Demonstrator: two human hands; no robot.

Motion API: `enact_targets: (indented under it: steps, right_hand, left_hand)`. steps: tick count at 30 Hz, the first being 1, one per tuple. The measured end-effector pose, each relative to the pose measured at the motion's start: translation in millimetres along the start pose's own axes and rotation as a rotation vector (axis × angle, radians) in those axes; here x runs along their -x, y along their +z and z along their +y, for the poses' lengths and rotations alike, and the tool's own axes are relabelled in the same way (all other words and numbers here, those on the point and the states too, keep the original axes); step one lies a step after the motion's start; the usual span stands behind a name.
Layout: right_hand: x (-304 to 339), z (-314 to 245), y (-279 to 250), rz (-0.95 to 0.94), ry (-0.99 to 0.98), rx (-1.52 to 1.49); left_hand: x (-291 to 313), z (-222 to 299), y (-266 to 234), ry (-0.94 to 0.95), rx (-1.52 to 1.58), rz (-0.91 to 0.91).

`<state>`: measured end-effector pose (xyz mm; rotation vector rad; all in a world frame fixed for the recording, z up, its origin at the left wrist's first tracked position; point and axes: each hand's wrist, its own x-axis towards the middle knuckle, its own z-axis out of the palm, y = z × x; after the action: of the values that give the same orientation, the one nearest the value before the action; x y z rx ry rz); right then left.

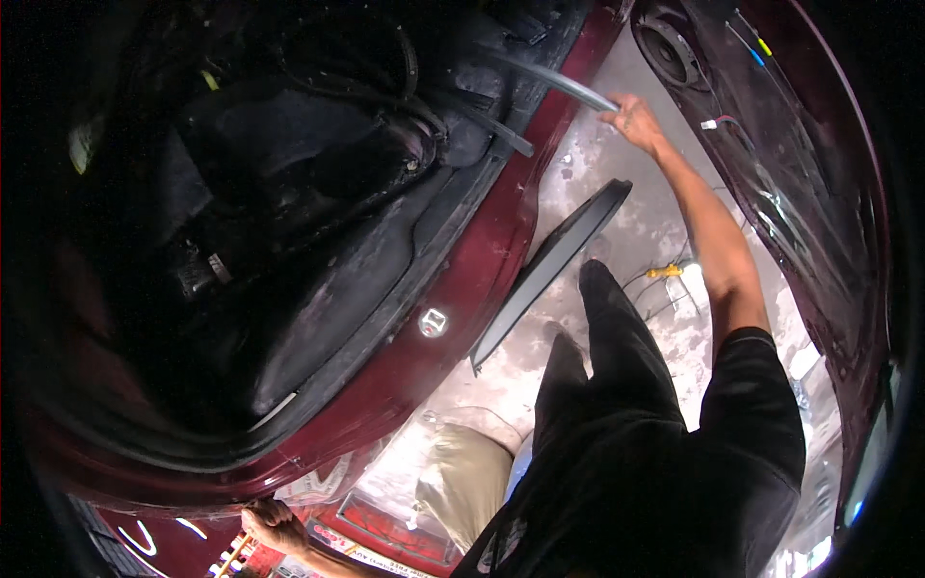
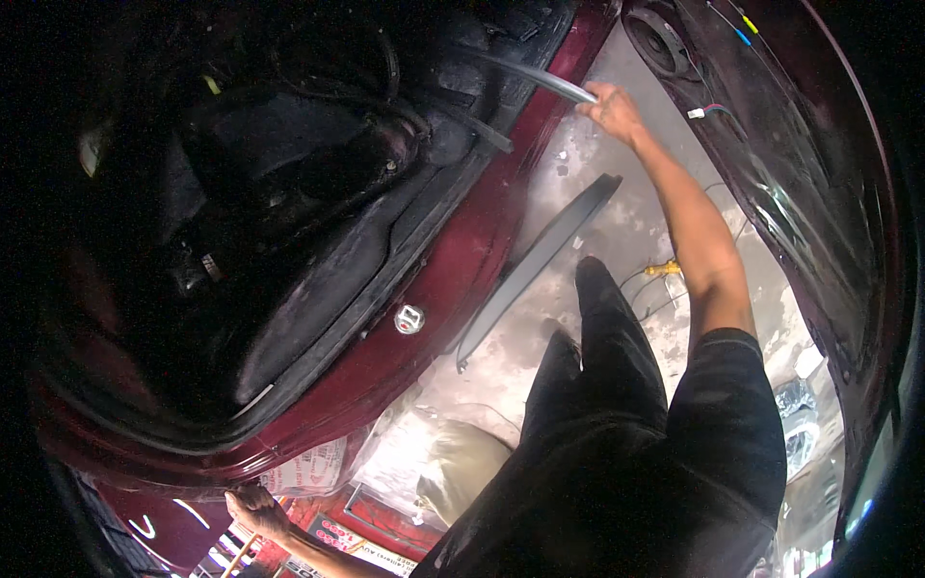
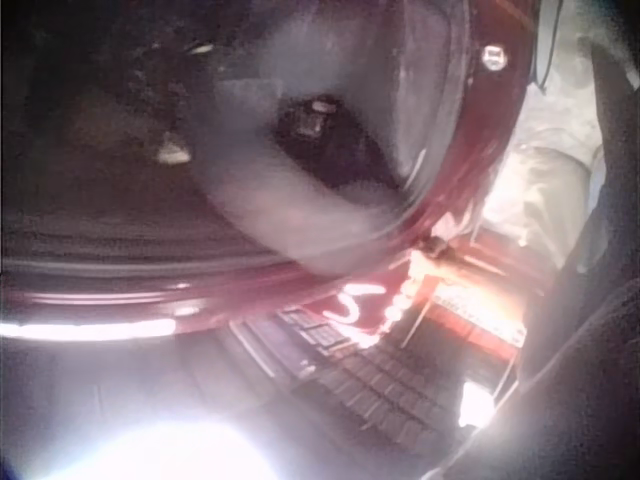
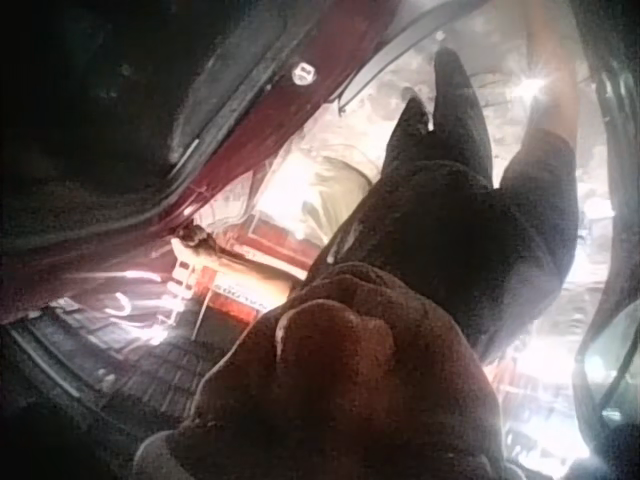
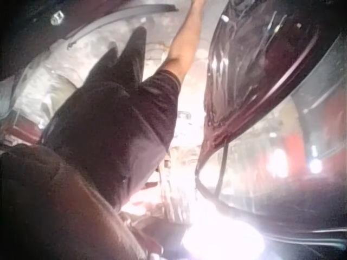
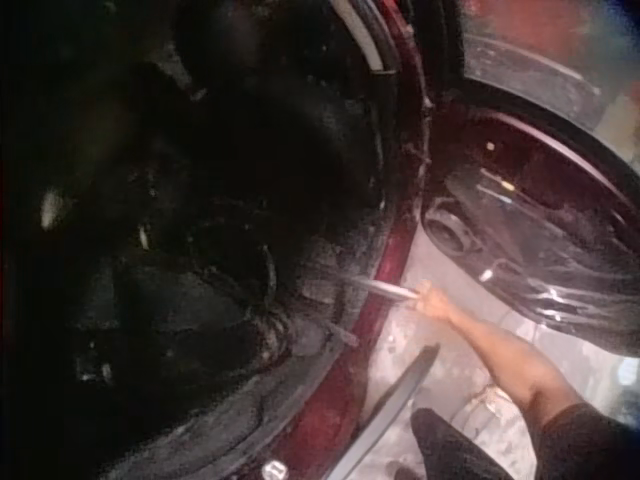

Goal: The person selects small fasteners from a workbench, then walks to a maroon car and installs a black plastic trim piece and a rubber weatherstrip along the rear window frame. The person aligns and presses the parts into place by hand.

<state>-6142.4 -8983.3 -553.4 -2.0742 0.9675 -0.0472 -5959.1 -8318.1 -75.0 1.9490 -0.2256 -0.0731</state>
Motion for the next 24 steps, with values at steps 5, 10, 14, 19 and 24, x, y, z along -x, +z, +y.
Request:
enact_targets:
  steps: [5, 10, 14, 19, 24]
  right_hand:
    - [-43.4, 28.7, 28.3, 0.039, -0.152, 0.158]
    - [-80.3, 6.4, 105.2, 0.06, -0.097, 0.22]
    - [-75.8, -79.0, 126.1, 0.295, -0.334, 0.384]
    - [-112.9, -111.0, 160.0, 0.173, -0.392, 0.593]
    - [-122.2, -109.8, 157.8, 0.097, -0.46, 0.591]
  left_hand:
    - [-2.9, -1.0, 5.8, 0.011, 0.023, 0.019]
    - [0.3, 2.6, 3.8, -0.037, -0.027, 0.04]
    - [2.6, 3.0, 5.0, 0.008, -0.06, 0.058]
    - [-1.3, 7.4, 5.5, -0.043, -0.005, -0.004]
    - [5.5, 5.0, 13.5, -0.034, -0.035, 0.12]
